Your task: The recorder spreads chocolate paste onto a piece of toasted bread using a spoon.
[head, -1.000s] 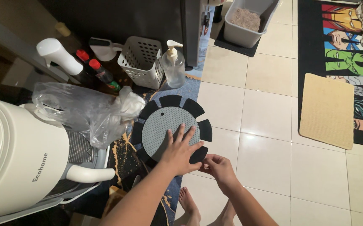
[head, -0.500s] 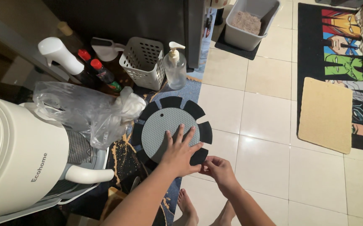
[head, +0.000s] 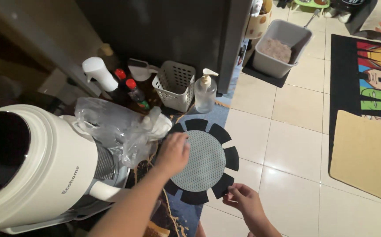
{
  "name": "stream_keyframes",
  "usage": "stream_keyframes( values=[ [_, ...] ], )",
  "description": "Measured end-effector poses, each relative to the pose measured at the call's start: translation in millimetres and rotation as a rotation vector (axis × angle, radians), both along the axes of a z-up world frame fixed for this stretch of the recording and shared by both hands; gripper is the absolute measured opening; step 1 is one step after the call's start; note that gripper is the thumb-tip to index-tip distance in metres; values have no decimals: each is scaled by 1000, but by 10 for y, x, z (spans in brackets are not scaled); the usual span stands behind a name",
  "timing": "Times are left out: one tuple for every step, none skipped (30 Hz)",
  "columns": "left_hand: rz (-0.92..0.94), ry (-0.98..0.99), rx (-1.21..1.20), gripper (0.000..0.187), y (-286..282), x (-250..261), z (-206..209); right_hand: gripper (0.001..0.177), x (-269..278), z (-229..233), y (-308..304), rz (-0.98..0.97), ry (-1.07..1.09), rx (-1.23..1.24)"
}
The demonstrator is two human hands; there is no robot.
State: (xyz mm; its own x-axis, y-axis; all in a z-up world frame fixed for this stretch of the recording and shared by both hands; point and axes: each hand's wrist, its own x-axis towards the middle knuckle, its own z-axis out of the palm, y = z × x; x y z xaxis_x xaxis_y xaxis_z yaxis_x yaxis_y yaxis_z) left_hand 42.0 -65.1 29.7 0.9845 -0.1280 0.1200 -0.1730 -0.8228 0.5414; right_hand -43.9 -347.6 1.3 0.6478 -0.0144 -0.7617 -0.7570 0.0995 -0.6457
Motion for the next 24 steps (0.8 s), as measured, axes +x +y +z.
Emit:
stream_keyframes(
  values=[
    [1, 3, -4, 43, 42, 38, -16, 27, -6, 35, 0, 1, 3, -4],
    [54, -36, -19, 43, 90, 98, -29, 24, 10, 67, 7, 9, -3, -18],
    [107, -75, -34, 42, 141, 158, -39, 21, 26, 102, 16, 18, -10, -32],
    [108, -77, -33, 42, 158, 176, -23, 21, 50, 176, 44, 19, -12, -31],
    [157, 8, 48, 46, 177, 193, -6, 19, 74, 250, 74, 9, 20, -69],
    [208, 93, 129, 50, 193, 202, 3, 17, 92, 323, 99, 0, 54, -109],
    [210, 93, 128, 50, 203, 207, -72, 17, 86, 292, 98, 2, 53, -109],
    [221, 61, 155, 53, 213, 243, -133, 16, 107, 266, 97, -10, 65, -130],
    [232, 30, 182, 56, 222, 280, -192, 16, 127, 242, 95, -22, 76, -150],
    [234, 25, 181, 56, 221, 297, -181, 16, 121, 138, 54, -22, 71, -151],
    [261, 53, 186, 52, 220, 313, -169, 16, 114, 34, 14, -44, 51, -141],
    [290, 84, 193, 49, 223, 314, -155, 16, 97, -69, -24, -64, 32, -130],
    [292, 81, 193, 49, 221, 311, -90, 16, 124, -32, -18, -63, 28, -130],
    [334, 180, 175, 40, 215, 306, -28, 16, 150, 4, -17, -74, 26, -146],
    [376, 279, 156, 31, 209, 300, 34, 15, 175, 41, -17, -85, 24, -162],
    [377, 276, 154, 31, 213, 292, 47, 15, 199, 49, -17, -84, 21, -163],
    [396, 285, 159, 26, 216, 284, 59, 15, 222, 57, -19, -92, 29, -191],
    [414, 297, 164, 22, 219, 263, 67, 14, 232, 62, -20, -100, 39, -219],
    [416, 296, 162, 22, 229, 256, 56, 14, 237, 16, -36, -99, 38, -220],
    [410, 268, 185, 22, 238, 240, 42, 14, 234, -30, -54, -117, 4, -216],
    [404, 241, 208, 22, 247, 223, 27, 14, 231, -77, -72, -136, -31, -212],
    [407, 244, 207, 22, 263, 216, -27, 14, 230, -28, -63, -133, -28, -214],
    [432, 184, 161, 19, 279, 209, -82, 14, 229, 20, -54, -141, -36, -209],
    [458, 123, 116, 16, 294, 204, -138, 14, 230, 65, -46, -149, -44, -205]
  ],
)
